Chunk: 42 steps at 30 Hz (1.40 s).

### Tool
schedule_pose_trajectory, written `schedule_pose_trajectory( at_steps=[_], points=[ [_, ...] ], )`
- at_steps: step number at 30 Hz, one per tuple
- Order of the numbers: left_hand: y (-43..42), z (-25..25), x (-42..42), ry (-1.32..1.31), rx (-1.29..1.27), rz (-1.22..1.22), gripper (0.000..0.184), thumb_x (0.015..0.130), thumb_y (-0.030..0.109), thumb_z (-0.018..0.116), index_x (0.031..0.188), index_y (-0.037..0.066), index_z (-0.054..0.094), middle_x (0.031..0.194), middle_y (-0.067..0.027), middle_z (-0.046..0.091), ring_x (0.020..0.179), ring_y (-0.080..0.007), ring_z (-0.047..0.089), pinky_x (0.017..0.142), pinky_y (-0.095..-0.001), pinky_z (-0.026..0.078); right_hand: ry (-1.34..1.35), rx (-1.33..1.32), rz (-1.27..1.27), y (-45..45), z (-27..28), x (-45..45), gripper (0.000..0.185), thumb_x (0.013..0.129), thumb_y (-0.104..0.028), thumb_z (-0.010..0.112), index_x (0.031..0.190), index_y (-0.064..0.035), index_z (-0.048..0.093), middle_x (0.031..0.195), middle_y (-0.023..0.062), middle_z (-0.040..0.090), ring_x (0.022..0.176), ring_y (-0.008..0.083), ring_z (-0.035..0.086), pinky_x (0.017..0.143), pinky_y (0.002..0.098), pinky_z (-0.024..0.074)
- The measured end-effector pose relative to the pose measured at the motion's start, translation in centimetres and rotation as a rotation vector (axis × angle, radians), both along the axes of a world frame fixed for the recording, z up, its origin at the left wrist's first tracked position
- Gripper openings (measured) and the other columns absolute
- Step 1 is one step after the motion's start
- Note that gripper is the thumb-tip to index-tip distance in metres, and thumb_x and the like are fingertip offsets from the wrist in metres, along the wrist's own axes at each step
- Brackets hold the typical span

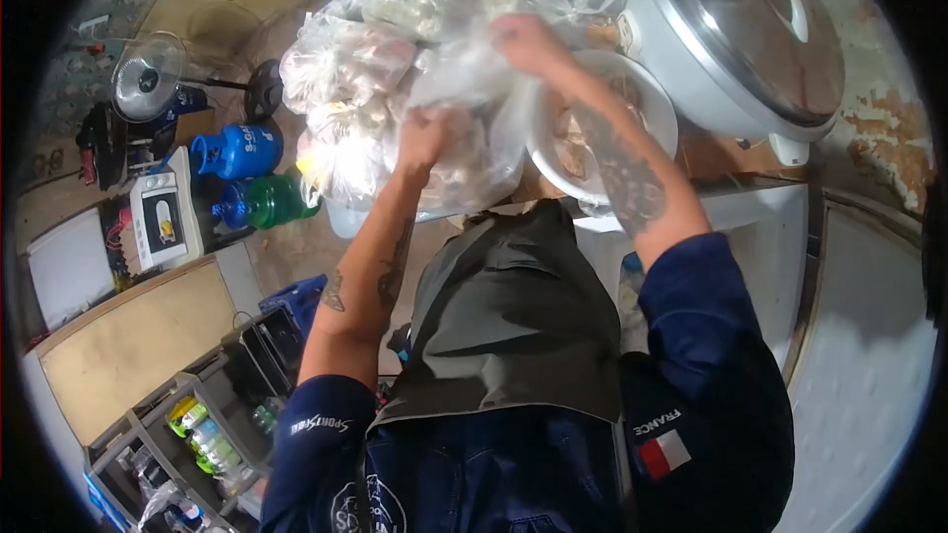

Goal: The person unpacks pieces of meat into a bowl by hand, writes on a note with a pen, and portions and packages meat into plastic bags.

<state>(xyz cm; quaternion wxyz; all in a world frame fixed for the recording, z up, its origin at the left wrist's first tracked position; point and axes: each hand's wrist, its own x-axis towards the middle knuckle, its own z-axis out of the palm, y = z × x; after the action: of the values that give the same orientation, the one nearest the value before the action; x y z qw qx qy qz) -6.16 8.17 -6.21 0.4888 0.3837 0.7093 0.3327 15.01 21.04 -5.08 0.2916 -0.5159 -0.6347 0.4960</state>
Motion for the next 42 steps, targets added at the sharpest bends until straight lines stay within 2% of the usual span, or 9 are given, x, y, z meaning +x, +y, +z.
schedule_pose_trajectory(
  at_steps=[1, 4, 9, 15, 20, 22, 25, 28, 42],
  points=[
    [1.0, 1.5, -1.8, 0.267, -0.095, -0.353, 0.052, 0.089, 0.032, 0.07, 0.121, -0.006, 0.054, 0.094, -0.0144, 0.063, 0.079, -0.0221, 0.063, 0.071, -0.0321, 0.052, 0.026, -0.047, -0.015, 0.1, 2.9, 0.7, 0.039, 0.086, -0.028, 0.071, 0.116, -0.0034, 0.071, 0.09, 0.0088, 0.072, 0.081, 0.0156, 0.065, 0.072, 0.0298, 0.0504],
    [-0.1, -1.3, -1.1, 1.058, 0.438, -0.312, 0.049, 0.086, 0.034, 0.073, 0.114, -0.004, 0.063, 0.096, -0.0224, 0.069, 0.096, -0.033, 0.068, 0.087, -0.0461, 0.051, 0.064, -0.112, 0.042, 0.5, 6.7, 3.3, 0.034, 0.09, -0.028, 0.069, 0.112, -0.002, 0.072, 0.094, 0.004, 0.067, 0.083, 0.0098, 0.06, 0.069, 0.0258, 0.0466],
    [-2.0, 6.6, 8.3, 0.385, 0.514, -0.901, 0.059, 0.083, 0.029, 0.073, 0.133, 0.003, 0.055, 0.14, -0.0279, 0.049, 0.113, -0.0438, 0.061, 0.1, -0.0467, 0.047, -0.382, 0.016, 0.317, -1.1, 10.5, 5.5, 0.037, 0.092, -0.041, 0.07, 0.101, -0.0059, 0.076, 0.09, 0.0069, 0.065, 0.081, 0.0147, 0.061, 0.072, 0.0303, 0.0479],
    [-1.4, -0.3, 19.5, 1.035, 0.205, -1.182, 0.082, 0.085, 0.031, 0.07, 0.15, 0.002, 0.03, 0.156, -0.0268, 0.032, 0.121, -0.0538, 0.056, 0.103, -0.0513, 0.048, -0.361, 0.135, 0.45, -2.1, 11.9, 5.9, 0.04, 0.093, -0.049, 0.067, 0.098, -0.0098, 0.077, 0.093, 0.0107, 0.067, 0.084, 0.0201, 0.063, 0.075, 0.035, 0.0491],
    [-0.9, -4.0, 21.5, 0.761, 0.013, -0.851, 0.073, 0.087, 0.015, 0.062, 0.153, 0.027, 0.033, 0.156, -0.0307, 0.026, 0.113, -0.0546, 0.061, 0.095, -0.0533, 0.054, -0.4, 0.13, 0.519, -1.4, 12.4, 7.5, 0.041, 0.093, -0.045, 0.068, 0.104, -0.006, 0.075, 0.088, 0.0087, 0.068, 0.079, 0.018, 0.062, 0.073, 0.0333, 0.0493],
    [-0.5, -4.7, 21.3, 0.672, 0.039, -0.821, 0.069, 0.086, 0.012, 0.062, 0.149, 0.028, 0.039, 0.154, -0.0316, 0.027, 0.108, -0.0539, 0.062, 0.093, -0.0538, 0.054, -0.218, 0.221, 0.496, -1.5, 11.3, 7.8, 0.042, 0.093, -0.043, 0.07, 0.108, -0.0034, 0.073, 0.086, 0.0076, 0.068, 0.078, 0.017, 0.061, 0.072, 0.0328, 0.049],
    [0.1, -5.2, 20.1, 0.562, 0.09, -0.796, 0.067, 0.083, 0.01, 0.063, 0.144, 0.03, 0.046, 0.152, -0.0325, 0.028, 0.103, -0.0531, 0.063, 0.091, -0.0545, 0.055, -0.163, 0.268, 0.507, -1.6, 13.1, 7.9, 0.035, 0.088, -0.028, 0.073, 0.106, 0.0021, 0.07, 0.093, 0.0244, 0.072, 0.087, 0.0308, 0.072, 0.078, 0.0388, 0.0532],
    [1.0, -5.4, 18.9, 0.501, 0.143, -0.867, 0.073, 0.08, 0.014, 0.069, 0.146, 0.032, 0.045, 0.153, -0.0322, 0.028, 0.105, -0.0529, 0.063, 0.093, -0.0547, 0.054, -0.196, 0.254, 0.483, -1.1, 11.4, 7.7, 0.044, 0.092, -0.041, 0.072, 0.113, -0.0014, 0.07, 0.088, 0.0072, 0.068, 0.078, 0.0161, 0.06, 0.072, 0.0328, 0.0491],
    [-1.0, -2.2, 17.5, 0.72, 0.116, -1.123, 0.087, 0.075, 0.034, 0.074, 0.153, 0.029, 0.037, 0.156, -0.0345, 0.026, 0.103, -0.0496, 0.066, 0.092, -0.0495, 0.055, -0.191, 0.177, 0.442, -0.3, 12.0, 8.3, 0.033, 0.093, -0.029, 0.069, 0.1, 0.0023, 0.068, 0.079, 0.0138, 0.066, 0.071, 0.0194, 0.059, 0.068, 0.036, 0.0478]
  ],
)
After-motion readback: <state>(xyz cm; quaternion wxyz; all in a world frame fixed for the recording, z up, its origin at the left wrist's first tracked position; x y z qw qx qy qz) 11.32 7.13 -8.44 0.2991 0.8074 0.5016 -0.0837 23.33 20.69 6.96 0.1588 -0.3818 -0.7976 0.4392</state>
